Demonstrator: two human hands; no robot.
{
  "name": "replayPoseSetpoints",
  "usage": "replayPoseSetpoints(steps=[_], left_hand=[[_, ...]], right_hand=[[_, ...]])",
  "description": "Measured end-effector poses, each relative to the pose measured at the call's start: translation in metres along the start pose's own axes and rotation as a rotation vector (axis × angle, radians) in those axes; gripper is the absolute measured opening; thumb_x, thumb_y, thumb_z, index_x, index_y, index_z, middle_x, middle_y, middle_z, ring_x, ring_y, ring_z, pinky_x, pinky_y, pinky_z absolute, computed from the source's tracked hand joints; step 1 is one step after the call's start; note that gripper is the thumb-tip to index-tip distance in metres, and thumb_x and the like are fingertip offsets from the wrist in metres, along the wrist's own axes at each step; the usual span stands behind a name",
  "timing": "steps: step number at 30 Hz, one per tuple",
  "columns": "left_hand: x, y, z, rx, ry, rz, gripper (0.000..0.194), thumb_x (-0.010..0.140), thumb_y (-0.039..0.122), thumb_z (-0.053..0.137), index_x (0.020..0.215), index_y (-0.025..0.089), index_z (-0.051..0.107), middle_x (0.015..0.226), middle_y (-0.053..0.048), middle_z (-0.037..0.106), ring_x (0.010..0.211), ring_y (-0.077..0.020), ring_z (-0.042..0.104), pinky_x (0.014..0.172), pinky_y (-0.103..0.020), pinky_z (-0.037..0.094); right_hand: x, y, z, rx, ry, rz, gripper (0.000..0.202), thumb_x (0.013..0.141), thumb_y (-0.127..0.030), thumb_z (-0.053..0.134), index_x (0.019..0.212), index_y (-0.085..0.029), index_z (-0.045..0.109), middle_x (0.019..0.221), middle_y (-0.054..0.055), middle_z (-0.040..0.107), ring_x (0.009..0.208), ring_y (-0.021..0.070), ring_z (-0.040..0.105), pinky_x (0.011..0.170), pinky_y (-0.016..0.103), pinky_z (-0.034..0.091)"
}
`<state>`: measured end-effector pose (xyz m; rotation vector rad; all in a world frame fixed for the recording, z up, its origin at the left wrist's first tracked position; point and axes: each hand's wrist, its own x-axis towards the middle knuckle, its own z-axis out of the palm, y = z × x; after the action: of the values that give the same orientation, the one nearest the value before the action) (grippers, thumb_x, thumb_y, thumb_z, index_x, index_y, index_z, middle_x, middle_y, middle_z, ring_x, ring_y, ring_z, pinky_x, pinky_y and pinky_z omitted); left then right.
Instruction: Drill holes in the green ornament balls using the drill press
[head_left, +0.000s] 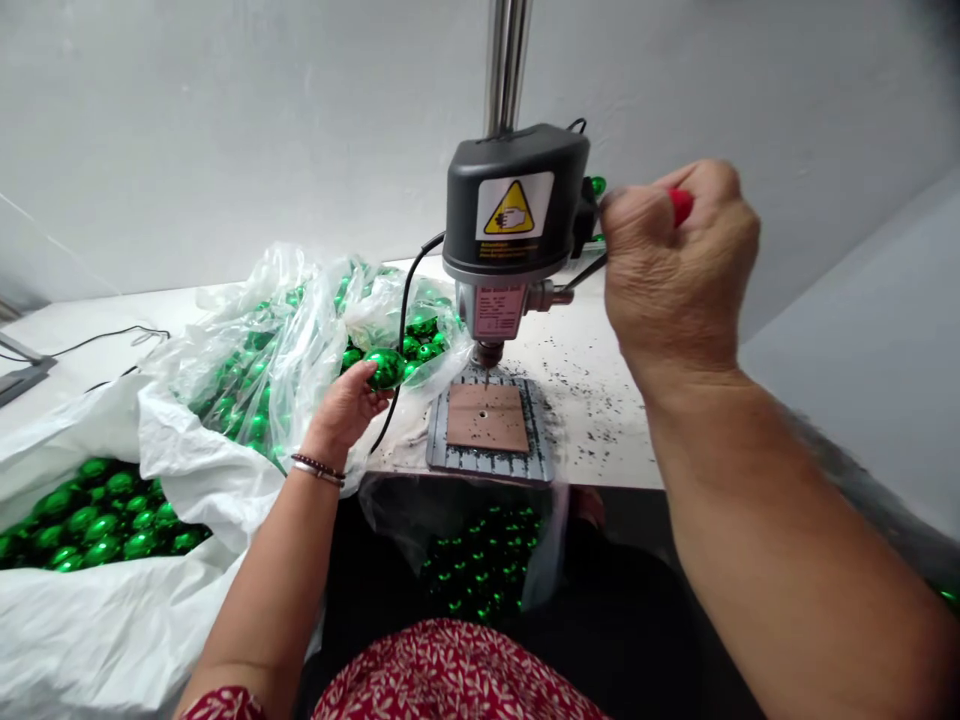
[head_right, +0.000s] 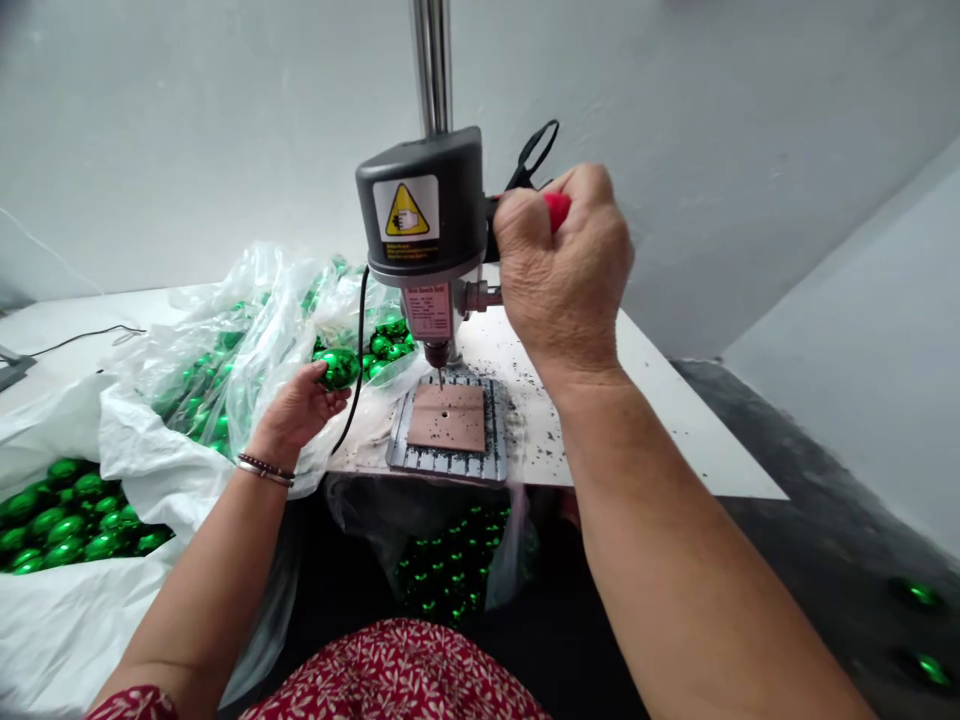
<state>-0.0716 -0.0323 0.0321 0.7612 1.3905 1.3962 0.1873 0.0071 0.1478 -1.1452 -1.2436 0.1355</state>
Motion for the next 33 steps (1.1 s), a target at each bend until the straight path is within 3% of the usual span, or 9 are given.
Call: replayPoseSetpoints(steps=[2, 6, 13, 16, 19, 21, 27, 33], left_hand=[[-0.011, -0.004, 0.013, -0.126, -0.108, -0.113, 0.023, 0.070, 0.033, 0.064, 0.087, 0.018, 0.060, 0.071, -0.001, 0.064, 0.058, -0.0118, 0.062, 0.056, -0.022, 0.047], [-0.023, -0.025, 0.035, -0.118, -0.221, -0.248, 0.025, 0.074, 0.032, 0.066, 0.095, 0.018, 0.062, 0.079, -0.004, 0.069, 0.061, -0.0122, 0.064, 0.056, -0.023, 0.049], [-0.019, -0.046, 0.055, 0.004, -0.366, -0.246, 0.036, 0.072, 0.025, 0.064, 0.107, 0.021, 0.058, 0.090, -0.002, 0.069, 0.074, -0.0154, 0.070, 0.065, -0.026, 0.053], [-0.013, -0.049, 0.060, 0.108, -0.324, -0.155, 0.042, 0.069, 0.027, 0.068, 0.107, 0.020, 0.052, 0.091, -0.001, 0.066, 0.079, -0.0178, 0.069, 0.070, -0.029, 0.054], [-0.005, -0.056, 0.063, 0.322, -0.211, 0.117, 0.047, 0.069, 0.035, 0.074, 0.108, 0.019, 0.053, 0.085, 0.001, 0.062, 0.078, -0.0144, 0.063, 0.070, -0.027, 0.050], [0.001, -0.062, 0.065, 0.413, -0.171, 0.223, 0.050, 0.070, 0.039, 0.075, 0.110, 0.018, 0.054, 0.082, 0.002, 0.061, 0.076, -0.0128, 0.058, 0.070, -0.025, 0.046], [0.005, -0.076, 0.073, 0.464, -0.125, 0.213, 0.060, 0.071, 0.042, 0.076, 0.119, 0.016, 0.052, 0.088, -0.001, 0.062, 0.080, -0.0136, 0.058, 0.075, -0.027, 0.045], [-0.001, -0.074, 0.085, 0.512, -0.131, 0.202, 0.050, 0.074, 0.040, 0.074, 0.113, 0.016, 0.053, 0.088, -0.001, 0.063, 0.081, -0.0146, 0.059, 0.075, -0.027, 0.046]], right_hand=[[-0.001, -0.004, -0.001, 0.001, -0.014, 0.026, 0.030, 0.086, -0.016, 0.059, 0.068, -0.017, 0.035, 0.060, -0.008, 0.035, 0.060, 0.0012, 0.029, 0.065, 0.020, 0.031], [-0.003, -0.010, -0.003, -0.023, -0.049, 0.082, 0.032, 0.088, -0.018, 0.058, 0.067, -0.017, 0.033, 0.061, -0.008, 0.033, 0.061, 0.0013, 0.029, 0.066, 0.020, 0.029], [-0.002, -0.011, -0.004, -0.007, -0.064, 0.102, 0.037, 0.087, -0.019, 0.061, 0.065, -0.019, 0.031, 0.058, -0.008, 0.033, 0.061, 0.0039, 0.028, 0.065, 0.021, 0.030], [-0.002, -0.011, -0.005, -0.028, -0.074, 0.102, 0.039, 0.087, -0.017, 0.062, 0.066, -0.020, 0.030, 0.060, -0.007, 0.033, 0.062, 0.0046, 0.028, 0.066, 0.022, 0.030], [-0.002, -0.010, -0.005, -0.032, -0.084, 0.083, 0.038, 0.089, -0.018, 0.059, 0.066, -0.021, 0.028, 0.062, -0.007, 0.032, 0.063, 0.0047, 0.027, 0.067, 0.022, 0.029], [-0.002, -0.010, -0.005, -0.025, -0.084, 0.070, 0.037, 0.090, -0.019, 0.056, 0.067, -0.020, 0.028, 0.063, -0.007, 0.031, 0.063, 0.0042, 0.027, 0.068, 0.022, 0.028], [-0.003, -0.009, -0.005, -0.036, -0.107, 0.047, 0.035, 0.092, -0.021, 0.054, 0.070, -0.020, 0.027, 0.064, -0.008, 0.032, 0.064, 0.0033, 0.028, 0.070, 0.020, 0.028], [0.004, -0.010, -0.004, -0.096, -0.130, 0.051, 0.038, 0.092, -0.026, 0.053, 0.069, -0.019, 0.024, 0.063, -0.008, 0.028, 0.063, 0.0038, 0.023, 0.069, 0.021, 0.023]])
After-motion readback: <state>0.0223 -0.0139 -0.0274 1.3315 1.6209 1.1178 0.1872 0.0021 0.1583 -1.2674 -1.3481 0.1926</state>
